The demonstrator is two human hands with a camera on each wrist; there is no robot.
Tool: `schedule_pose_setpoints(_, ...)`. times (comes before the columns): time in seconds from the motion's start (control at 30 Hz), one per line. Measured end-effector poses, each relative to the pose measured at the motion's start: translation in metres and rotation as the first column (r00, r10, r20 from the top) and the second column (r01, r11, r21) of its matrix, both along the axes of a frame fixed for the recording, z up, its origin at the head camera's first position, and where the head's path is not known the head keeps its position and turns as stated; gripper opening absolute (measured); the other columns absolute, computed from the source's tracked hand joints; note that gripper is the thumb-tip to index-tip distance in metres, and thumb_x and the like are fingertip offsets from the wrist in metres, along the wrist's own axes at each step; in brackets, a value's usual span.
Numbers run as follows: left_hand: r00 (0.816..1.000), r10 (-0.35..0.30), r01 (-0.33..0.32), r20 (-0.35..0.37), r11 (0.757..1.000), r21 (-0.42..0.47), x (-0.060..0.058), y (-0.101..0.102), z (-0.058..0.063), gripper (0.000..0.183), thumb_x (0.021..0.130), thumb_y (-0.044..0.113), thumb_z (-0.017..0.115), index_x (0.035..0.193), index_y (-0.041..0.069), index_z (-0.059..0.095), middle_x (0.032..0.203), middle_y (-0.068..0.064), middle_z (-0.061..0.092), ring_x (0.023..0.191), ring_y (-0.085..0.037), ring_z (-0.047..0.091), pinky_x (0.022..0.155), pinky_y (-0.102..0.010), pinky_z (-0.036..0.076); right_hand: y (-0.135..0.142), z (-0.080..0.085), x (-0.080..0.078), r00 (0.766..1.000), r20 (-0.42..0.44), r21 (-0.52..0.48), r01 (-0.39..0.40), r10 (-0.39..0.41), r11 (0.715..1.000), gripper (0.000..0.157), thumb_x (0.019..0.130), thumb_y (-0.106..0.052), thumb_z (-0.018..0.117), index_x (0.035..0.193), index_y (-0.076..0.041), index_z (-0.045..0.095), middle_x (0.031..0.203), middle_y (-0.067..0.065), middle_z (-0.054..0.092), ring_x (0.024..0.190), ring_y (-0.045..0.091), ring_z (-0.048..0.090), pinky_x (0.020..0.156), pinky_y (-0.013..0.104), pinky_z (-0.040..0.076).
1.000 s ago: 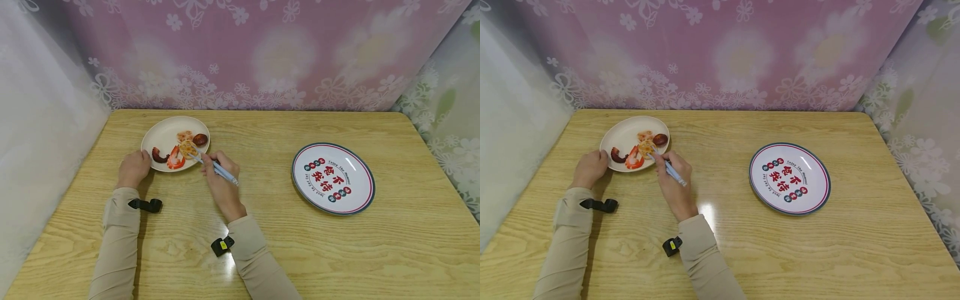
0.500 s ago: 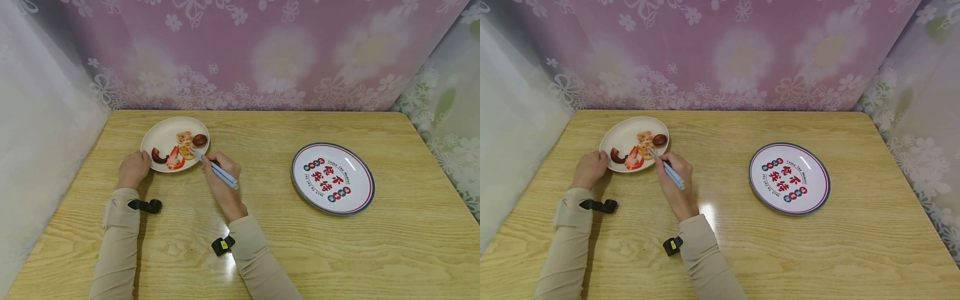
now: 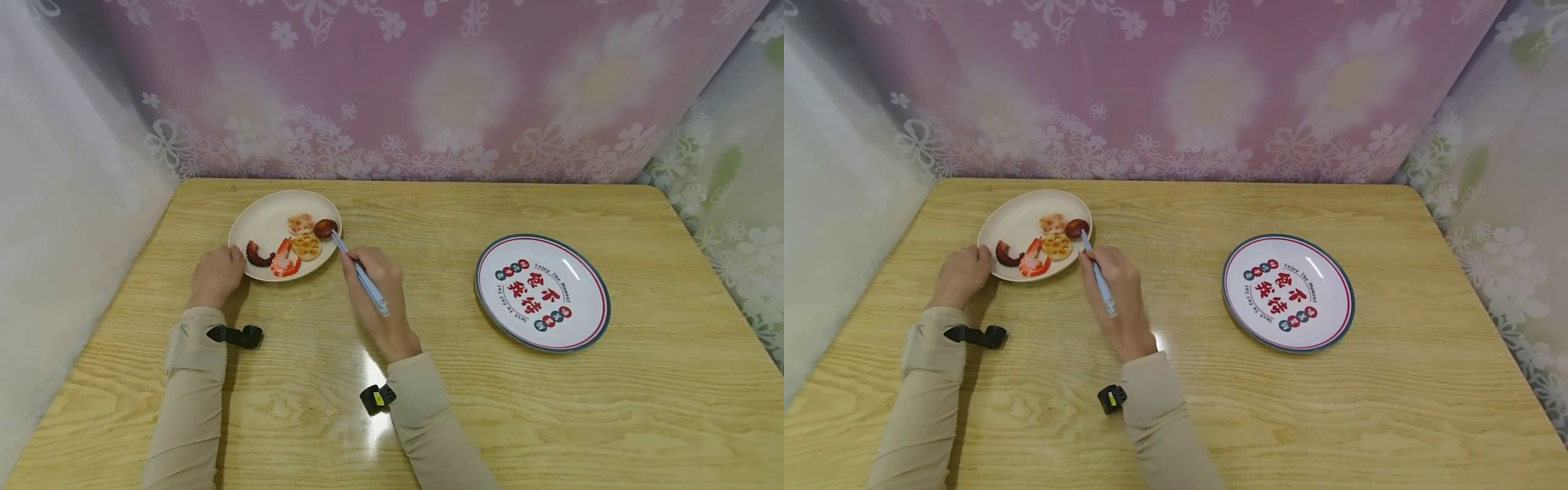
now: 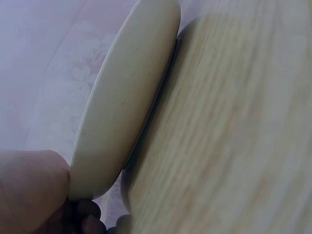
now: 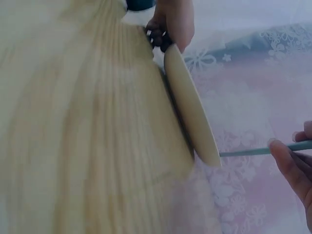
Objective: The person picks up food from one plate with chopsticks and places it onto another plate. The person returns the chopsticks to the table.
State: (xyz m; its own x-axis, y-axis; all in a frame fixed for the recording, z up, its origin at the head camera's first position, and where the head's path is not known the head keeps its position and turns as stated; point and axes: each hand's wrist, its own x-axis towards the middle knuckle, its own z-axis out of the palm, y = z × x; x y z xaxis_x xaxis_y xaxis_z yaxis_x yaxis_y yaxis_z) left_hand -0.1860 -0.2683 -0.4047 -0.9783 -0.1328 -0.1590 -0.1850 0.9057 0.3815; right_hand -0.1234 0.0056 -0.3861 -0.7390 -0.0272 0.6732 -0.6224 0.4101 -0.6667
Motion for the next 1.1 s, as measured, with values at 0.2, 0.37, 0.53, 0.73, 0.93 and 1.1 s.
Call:
schedule_pose_setpoints(0.2,1.0,-0.011,0.011,-0.005,1.0,0.003,0.001,0.001,0.002,0.057,0.103,0.027,0.015,0.093,-0.012,0.056,0.104,-0.037,0.057,0.087,-0.044,0.056,0.075,-0.055,0.045,0.022,0.004,0.003,0.997,-0.061,0.124,-0.049,0.057,0.991,0.01,0.093,-0.004,0.062,0.087,0.002,0.068,0.087,0.011,0.067,0.072,0.017,0.063,0.064,0.022,0.051)
schedule_pose_setpoints(0.37,1.0,-0.011,0.011,-0.002,1.0,0.009,0.0,0.002,0.003,0.057,0.103,0.027,0.014,0.09,-0.011,0.055,0.098,-0.034,0.057,0.08,-0.039,0.053,0.071,-0.052,0.045,0.042,0.007,0.005,0.991,-0.123,0.304,-0.004,0.043,0.953,0.008,0.091,-0.002,0.064,0.09,0.004,0.07,0.089,0.013,0.067,0.075,0.021,0.066,0.067,0.027,0.054)
schedule_pose_setpoints(0.53,1.0,-0.01,0.01,-0.006,1.0,-0.001,-0.001,0.002,0.005,0.057,0.103,0.027,0.015,0.091,-0.011,0.055,0.1,-0.036,0.057,0.084,-0.041,0.054,0.074,-0.054,0.045,0.059,0.009,0.011,0.997,-0.048,0.59,-0.019,0.059,0.807,0.008,0.084,0.006,0.069,0.089,0.0,0.068,0.085,0.009,0.063,0.072,0.02,0.062,0.063,0.029,0.051)
schedule_pose_setpoints(0.73,1.0,0.003,-0.003,0.009,1.0,-0.005,0.0,0.001,0.006,0.057,0.102,0.027,0.014,0.093,-0.012,0.054,0.098,-0.035,0.055,0.081,-0.039,0.053,0.071,-0.052,0.045,0.065,0.012,0.019,0.992,0.114,0.855,-0.129,0.061,0.502,0.021,0.084,0.008,0.067,0.103,-0.002,0.069,0.099,0.013,0.062,0.082,0.024,0.065,0.066,0.033,0.054)
schedule_pose_setpoints(0.93,1.0,-0.005,0.005,0.018,1.0,-0.005,0.001,0.001,0.003,0.06,0.102,0.027,0.014,0.104,-0.017,0.054,0.109,-0.04,0.054,0.09,-0.045,0.054,0.078,-0.056,0.044,0.066,0.009,0.024,0.971,0.237,0.866,-0.214,0.006,0.451,0.017,0.085,0.01,0.066,0.095,-0.003,0.07,0.11,0.021,0.057,0.068,0.022,0.061,0.057,0.031,0.051)
schedule_pose_setpoints(1.1,1.0,-0.009,0.009,0.015,1.0,-0.001,0.0,0.002,0.001,0.061,0.102,0.027,0.014,0.109,-0.018,0.053,0.114,-0.041,0.052,0.098,-0.051,0.054,0.082,-0.058,0.043,0.068,0.009,0.026,0.97,0.233,0.821,-0.16,-0.065,0.548,0.01,0.089,-0.001,0.066,0.096,-0.004,0.071,0.094,0.017,0.053,0.062,0.021,0.058,0.055,0.03,0.049)
